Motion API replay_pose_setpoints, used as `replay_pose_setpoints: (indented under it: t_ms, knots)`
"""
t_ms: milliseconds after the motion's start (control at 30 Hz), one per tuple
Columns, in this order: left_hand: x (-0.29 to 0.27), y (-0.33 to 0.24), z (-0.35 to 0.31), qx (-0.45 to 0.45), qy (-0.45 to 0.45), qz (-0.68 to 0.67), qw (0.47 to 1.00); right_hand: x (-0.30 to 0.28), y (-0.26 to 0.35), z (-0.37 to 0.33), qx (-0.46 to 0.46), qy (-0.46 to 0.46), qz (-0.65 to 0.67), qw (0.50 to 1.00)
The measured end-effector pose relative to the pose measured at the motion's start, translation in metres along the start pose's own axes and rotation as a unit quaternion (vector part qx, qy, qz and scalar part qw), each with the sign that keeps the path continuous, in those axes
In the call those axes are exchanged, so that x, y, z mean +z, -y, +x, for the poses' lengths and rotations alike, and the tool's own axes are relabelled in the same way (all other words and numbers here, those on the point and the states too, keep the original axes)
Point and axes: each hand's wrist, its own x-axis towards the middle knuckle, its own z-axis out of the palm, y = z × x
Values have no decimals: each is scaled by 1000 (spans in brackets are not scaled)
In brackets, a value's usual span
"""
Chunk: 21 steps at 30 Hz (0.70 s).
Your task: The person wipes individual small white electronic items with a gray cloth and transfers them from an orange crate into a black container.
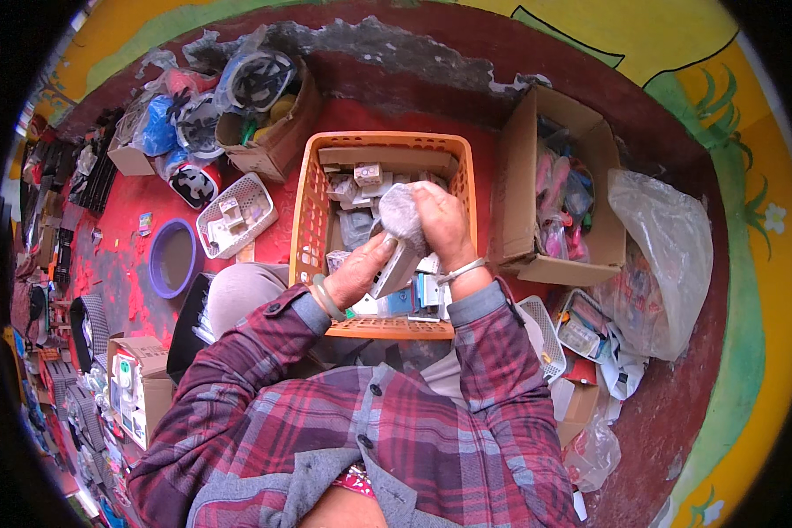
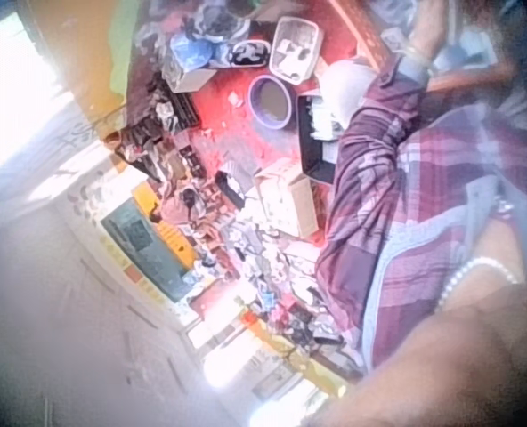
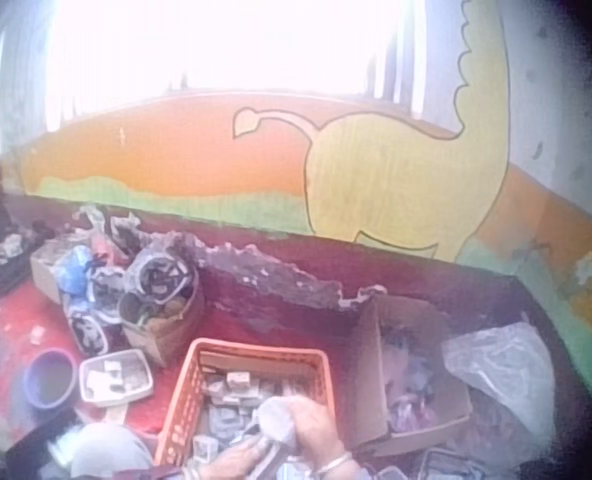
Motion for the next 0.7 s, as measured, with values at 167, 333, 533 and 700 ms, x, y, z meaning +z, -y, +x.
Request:
replay_pose_setpoints:
  t_ms: [167,333,533,700]
  knots:
    - [-9,-12,-5,-61,6,-158,986,-9,-10,4,54,-11,114,992]
    - [-8,-1,-1,-108,-37,-103,988,14,-1,-9,-158,-57,-136,976]
    - [-16,22,-2,-19,-13,54,998,30,3,-10,-293,-84,-246,920]
    - [-2,-6,-5,-127,-25,-145,981,23,0,-8,-147,-103,-229,957]
